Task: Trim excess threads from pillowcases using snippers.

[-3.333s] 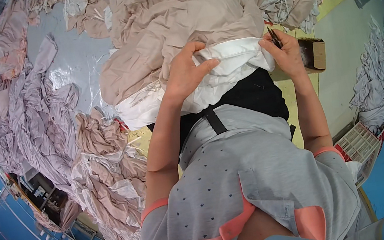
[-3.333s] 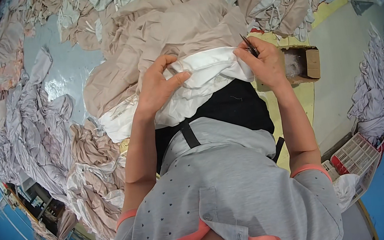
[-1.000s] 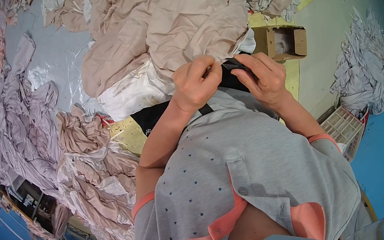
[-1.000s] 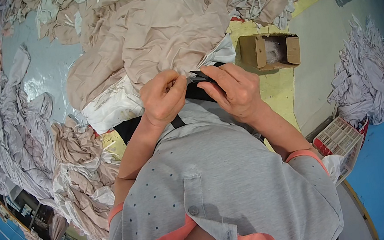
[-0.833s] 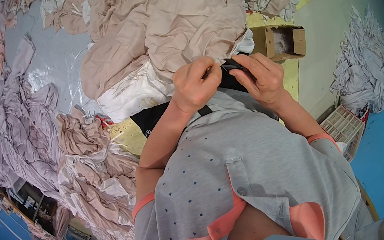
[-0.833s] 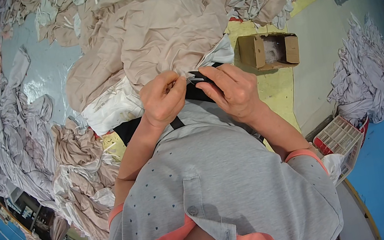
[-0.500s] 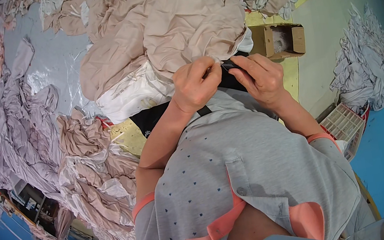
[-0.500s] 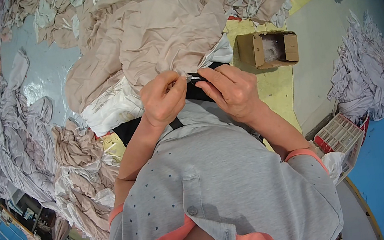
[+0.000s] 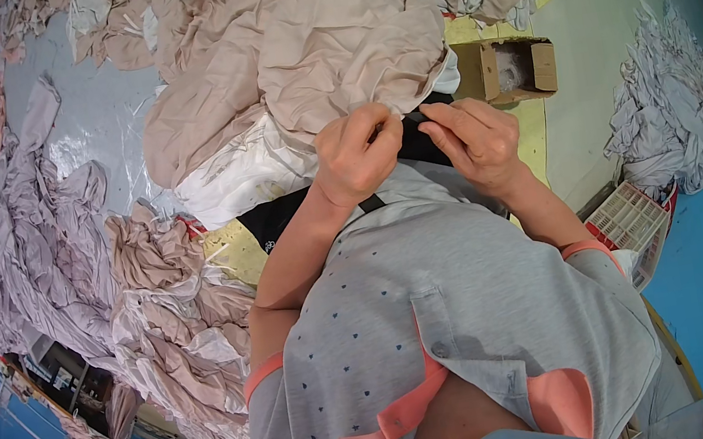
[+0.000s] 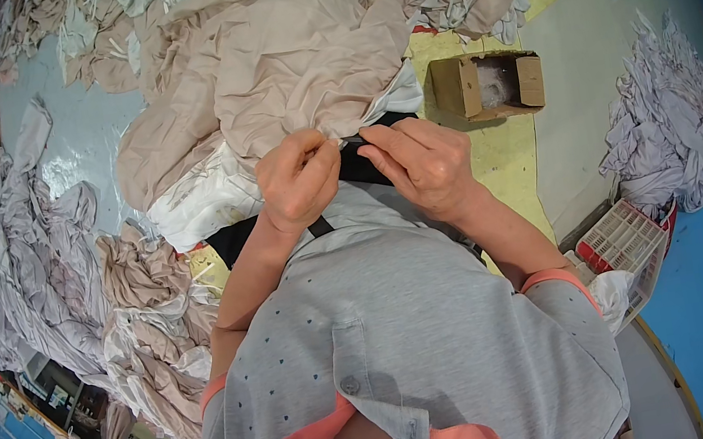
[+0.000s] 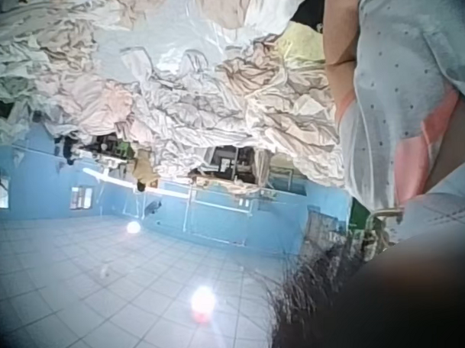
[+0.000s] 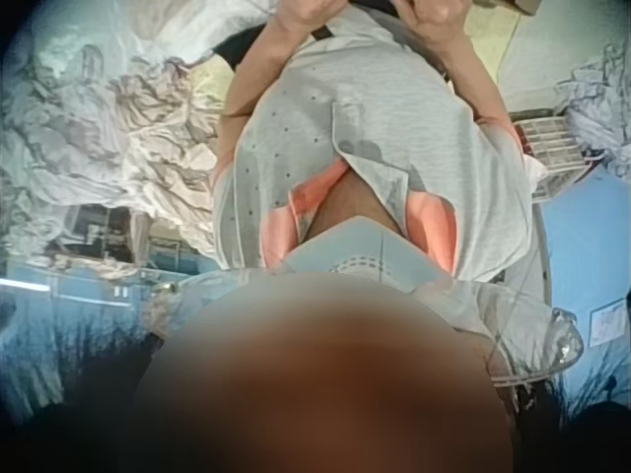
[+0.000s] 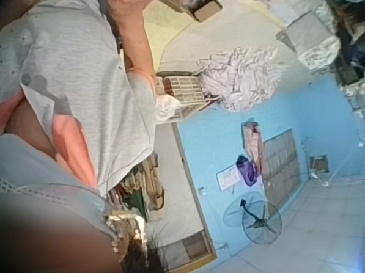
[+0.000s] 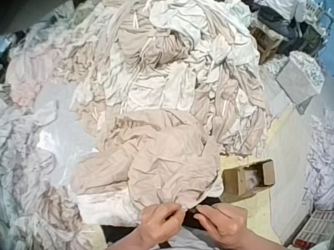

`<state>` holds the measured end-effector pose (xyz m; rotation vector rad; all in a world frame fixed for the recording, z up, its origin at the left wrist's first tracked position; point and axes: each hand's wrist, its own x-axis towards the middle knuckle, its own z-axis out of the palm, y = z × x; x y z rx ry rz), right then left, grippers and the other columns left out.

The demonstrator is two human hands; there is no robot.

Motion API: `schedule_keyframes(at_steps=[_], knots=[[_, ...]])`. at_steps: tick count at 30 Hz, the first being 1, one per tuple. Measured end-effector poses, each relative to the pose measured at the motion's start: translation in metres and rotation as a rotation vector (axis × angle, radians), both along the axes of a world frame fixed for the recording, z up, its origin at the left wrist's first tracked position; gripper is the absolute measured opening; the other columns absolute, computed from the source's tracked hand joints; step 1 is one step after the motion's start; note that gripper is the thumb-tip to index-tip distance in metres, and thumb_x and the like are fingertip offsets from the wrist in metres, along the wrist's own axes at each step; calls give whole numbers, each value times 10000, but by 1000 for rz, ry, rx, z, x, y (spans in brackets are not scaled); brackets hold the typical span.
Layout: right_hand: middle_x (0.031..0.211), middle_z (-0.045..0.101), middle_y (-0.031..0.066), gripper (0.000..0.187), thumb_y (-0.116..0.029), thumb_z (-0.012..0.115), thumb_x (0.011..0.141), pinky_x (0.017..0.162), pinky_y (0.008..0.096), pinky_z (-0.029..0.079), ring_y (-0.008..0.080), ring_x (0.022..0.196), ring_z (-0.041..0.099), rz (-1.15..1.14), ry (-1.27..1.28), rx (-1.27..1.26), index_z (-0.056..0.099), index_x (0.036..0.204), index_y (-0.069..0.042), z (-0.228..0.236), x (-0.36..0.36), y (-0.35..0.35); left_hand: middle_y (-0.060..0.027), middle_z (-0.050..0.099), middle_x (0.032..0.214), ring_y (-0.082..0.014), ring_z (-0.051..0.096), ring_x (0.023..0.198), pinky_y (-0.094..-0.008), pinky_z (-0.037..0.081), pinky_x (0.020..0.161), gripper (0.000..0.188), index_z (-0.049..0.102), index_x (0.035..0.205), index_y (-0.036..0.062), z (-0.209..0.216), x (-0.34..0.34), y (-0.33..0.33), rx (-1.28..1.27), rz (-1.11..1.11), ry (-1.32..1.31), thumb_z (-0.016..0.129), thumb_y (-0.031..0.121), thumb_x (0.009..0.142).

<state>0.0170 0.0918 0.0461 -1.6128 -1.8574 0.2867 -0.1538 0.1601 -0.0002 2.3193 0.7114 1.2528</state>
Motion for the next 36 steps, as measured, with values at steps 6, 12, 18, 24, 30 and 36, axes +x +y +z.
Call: schedule_keyframes(at_steps=[6, 12, 18, 24, 30, 36], knots=[[676, 582, 65, 222, -35, 733, 740, 497, 263, 404, 144, 540, 515, -87, 278, -103, 666, 950, -17, 3, 5, 0, -69, 577, 742, -171, 551, 526, -252, 417, 444, 183, 651, 753, 0, 0, -2, -1, -21, -11, 5, 700, -75, 594], [672, 560, -1, 299, -38, 720, 765, 545, 208, 393, 68, 585, 480, -96, 506, -322, 648, 1055, -31, 11, -5, 7, -46, 572, 778, -155, 562, 554, -258, 430, 445, 174, 629, 751, 25, -2, -2, -1, 21, -22, 25, 657, 12, 580], [737, 598, -9, 217, 6, 652, 789, 582, 192, 409, 33, 655, 493, -34, 673, -502, 654, 1006, -3, 0, -5, 13, -55, 578, 785, -160, 562, 550, -259, 432, 441, 148, 606, 735, 17, -4, 1, -1, 40, -35, -9, 655, 16, 595], [759, 563, -14, 64, 11, 570, 839, 604, 192, 396, 35, 680, 468, -121, 591, -401, 579, 899, -11, -3, -1, 10, -63, 577, 783, -156, 547, 532, -256, 419, 424, 146, 594, 721, 16, -6, 0, -2, 30, -69, 15, 657, -6, 590], [757, 486, -70, 43, -75, 567, 900, 620, 167, 356, 18, 692, 415, -454, 569, -176, 567, 902, -32, -34, 58, 6, -67, 607, 769, -170, 559, 537, -251, 414, 430, 189, 648, 765, 18, -8, -4, -3, 1, -79, 27, 687, -74, 604], [719, 518, -59, 91, -55, 627, 856, 591, 182, 369, 23, 651, 435, -582, 113, -412, 631, 937, -12, -25, 98, -8, -62, 607, 768, -168, 560, 540, -253, 411, 426, 208, 653, 779, 21, -12, -3, -3, 13, -90, 4, 688, -76, 599]])
